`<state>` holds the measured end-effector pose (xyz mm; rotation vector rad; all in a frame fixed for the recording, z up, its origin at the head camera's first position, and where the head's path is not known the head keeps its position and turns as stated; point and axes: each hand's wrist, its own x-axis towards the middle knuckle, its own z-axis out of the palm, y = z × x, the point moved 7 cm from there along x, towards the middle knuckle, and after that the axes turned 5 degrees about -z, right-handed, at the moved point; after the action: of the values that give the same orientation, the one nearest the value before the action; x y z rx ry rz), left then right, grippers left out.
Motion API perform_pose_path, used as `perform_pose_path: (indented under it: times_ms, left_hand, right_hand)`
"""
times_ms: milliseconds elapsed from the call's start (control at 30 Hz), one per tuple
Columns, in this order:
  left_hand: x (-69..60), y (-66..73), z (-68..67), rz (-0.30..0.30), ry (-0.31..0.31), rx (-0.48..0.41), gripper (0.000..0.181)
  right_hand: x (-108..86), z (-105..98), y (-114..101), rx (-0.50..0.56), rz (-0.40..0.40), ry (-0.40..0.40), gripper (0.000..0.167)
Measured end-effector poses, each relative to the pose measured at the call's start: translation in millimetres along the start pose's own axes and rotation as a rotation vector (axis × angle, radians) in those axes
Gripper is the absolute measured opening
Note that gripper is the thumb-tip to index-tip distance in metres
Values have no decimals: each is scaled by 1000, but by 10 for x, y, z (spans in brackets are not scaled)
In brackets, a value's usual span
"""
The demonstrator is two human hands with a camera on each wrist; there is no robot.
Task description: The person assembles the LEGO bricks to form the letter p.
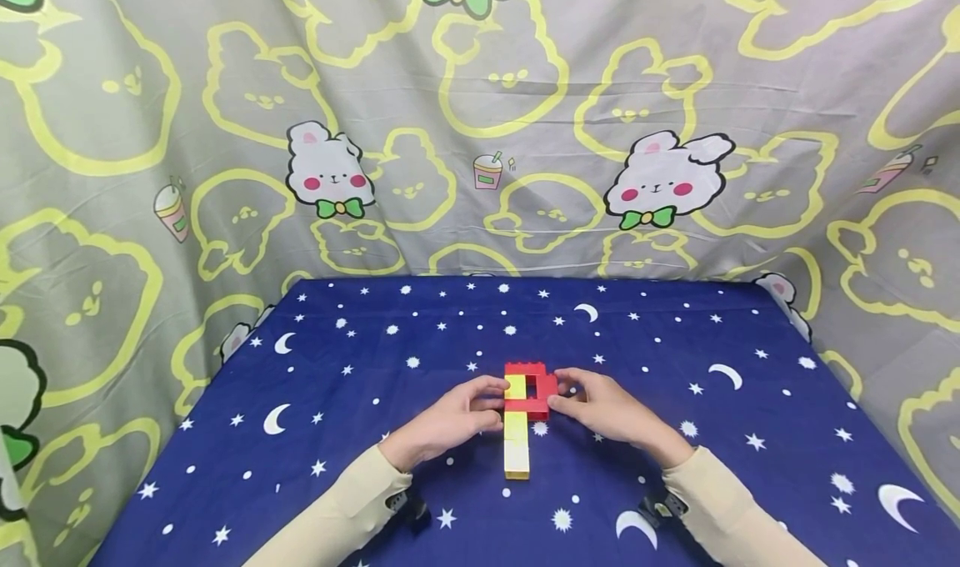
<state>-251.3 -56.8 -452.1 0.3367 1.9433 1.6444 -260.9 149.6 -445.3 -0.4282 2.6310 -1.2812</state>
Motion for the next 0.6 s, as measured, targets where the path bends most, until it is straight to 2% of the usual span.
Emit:
perform_pose_path:
  times_ms: [200,400,533,600]
  left_hand:
    - [4,-29,17,-18,-36,-30,52]
    - [2,-29,31,-24,-39,-18,49]
    - [-17,-13,30,-30,-36,21,52]
    - [-39,3,8,-32,-22,81,55]
  right_hand:
    - [18,33,15,-2,-12,-12,64]
    - [23,25,40,-36,6,-27,63]
    - [9,-17,38,-54,11,-37,63]
    - [-3,-44,35,-59,5,-50,64]
